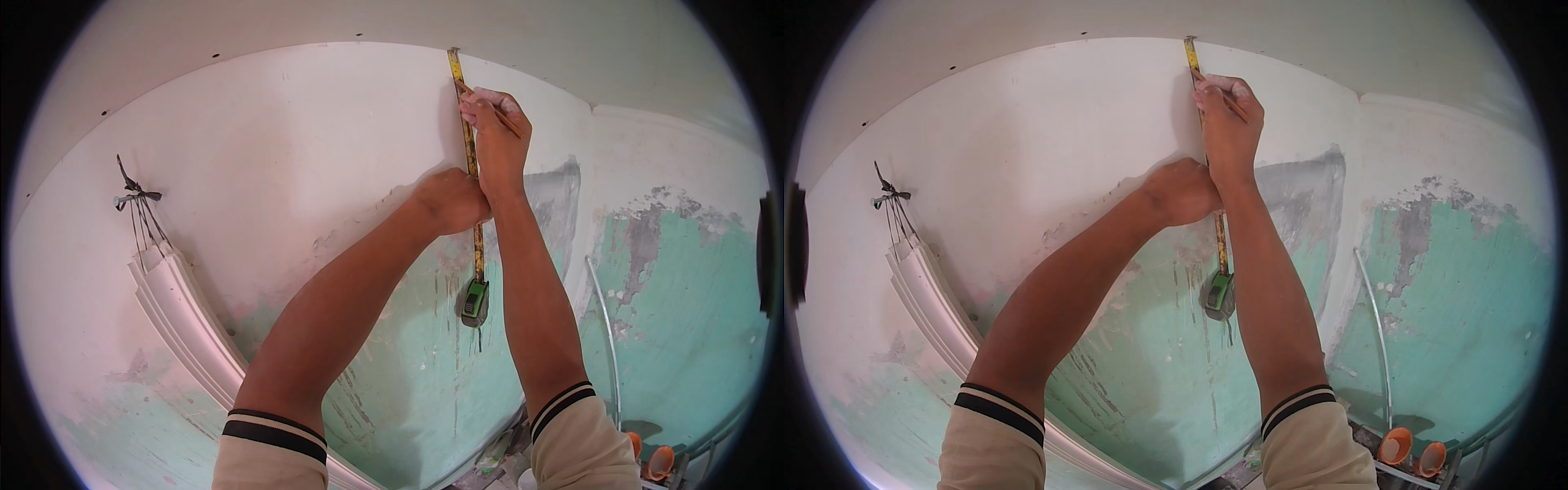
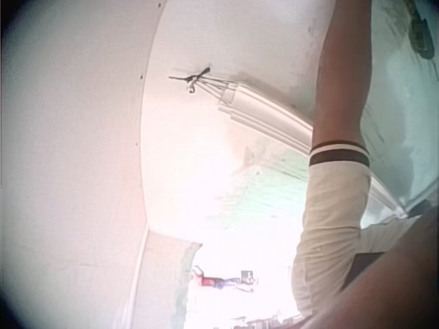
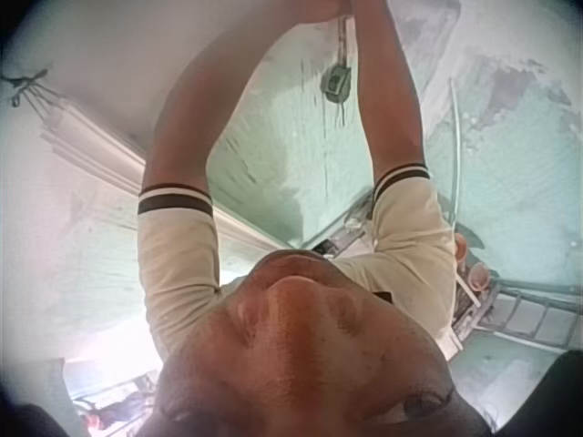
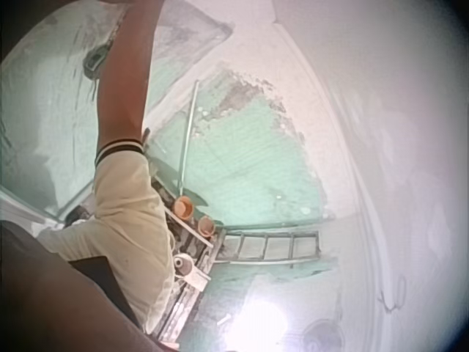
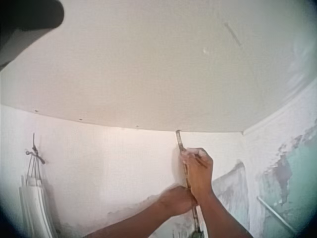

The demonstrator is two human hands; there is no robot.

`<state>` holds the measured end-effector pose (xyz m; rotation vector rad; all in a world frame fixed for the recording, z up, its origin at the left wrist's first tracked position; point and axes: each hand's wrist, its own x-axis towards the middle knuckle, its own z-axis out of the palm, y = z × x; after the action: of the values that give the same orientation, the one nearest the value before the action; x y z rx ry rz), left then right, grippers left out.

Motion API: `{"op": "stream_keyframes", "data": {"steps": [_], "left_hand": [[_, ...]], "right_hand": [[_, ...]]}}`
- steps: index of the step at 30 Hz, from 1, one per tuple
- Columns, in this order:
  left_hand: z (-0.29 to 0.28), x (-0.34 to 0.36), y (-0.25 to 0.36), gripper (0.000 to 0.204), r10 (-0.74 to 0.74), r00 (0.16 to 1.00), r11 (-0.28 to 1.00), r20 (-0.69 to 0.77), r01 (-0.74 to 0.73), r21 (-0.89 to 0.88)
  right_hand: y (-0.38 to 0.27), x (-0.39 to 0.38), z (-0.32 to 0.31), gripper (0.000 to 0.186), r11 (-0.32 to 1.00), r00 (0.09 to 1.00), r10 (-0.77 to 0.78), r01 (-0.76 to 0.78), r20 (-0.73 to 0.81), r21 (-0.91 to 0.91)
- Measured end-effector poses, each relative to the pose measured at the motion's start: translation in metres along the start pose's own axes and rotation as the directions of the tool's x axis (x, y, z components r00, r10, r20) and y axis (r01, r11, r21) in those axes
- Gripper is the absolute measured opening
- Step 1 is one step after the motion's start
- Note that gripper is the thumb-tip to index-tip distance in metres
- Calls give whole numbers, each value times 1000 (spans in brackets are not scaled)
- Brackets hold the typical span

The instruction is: The person measures a wall with a tape measure and marks it with a pencil. They then hammer nails into the wall at the marked points. Finally, they cut a long white plastic trim piece to size using a utility knife and a straight edge.

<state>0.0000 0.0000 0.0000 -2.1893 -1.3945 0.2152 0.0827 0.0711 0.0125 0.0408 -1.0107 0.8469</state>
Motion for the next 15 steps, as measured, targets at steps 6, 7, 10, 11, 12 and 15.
{"op": "stream_keyframes", "data": {"steps": [6,7,10,11,12,15], "left_hand": [[2,3,0,31,-15,1000,999,-5,14,-35],[2,3,0,31,-12,1000,1000,-6,12,-27],[0,3,-1,30,-4,1000,1000,1,4,-10],[0,2,-1,30,-1,1000,1000,5,1,-5],[0,1,-1,29,0,1000,1000,6,0,3],[-1,-2,0,29,9,1000,1000,3,-9,20]], "right_hand": [[3,1,-2,19,1000,1000,5,-5,1,-14],[2,1,-2,19,1000,1000,9,-9,4,-14],[-1,1,0,16,1000,1000,26,-26,2,-11],[-2,1,0,15,999,999,33,-33,-1,-9],[-4,0,2,15,999,999,32,-32,-3,-14],[-8,-4,5,15,999,1000,29,-29,-4,-15]]}}
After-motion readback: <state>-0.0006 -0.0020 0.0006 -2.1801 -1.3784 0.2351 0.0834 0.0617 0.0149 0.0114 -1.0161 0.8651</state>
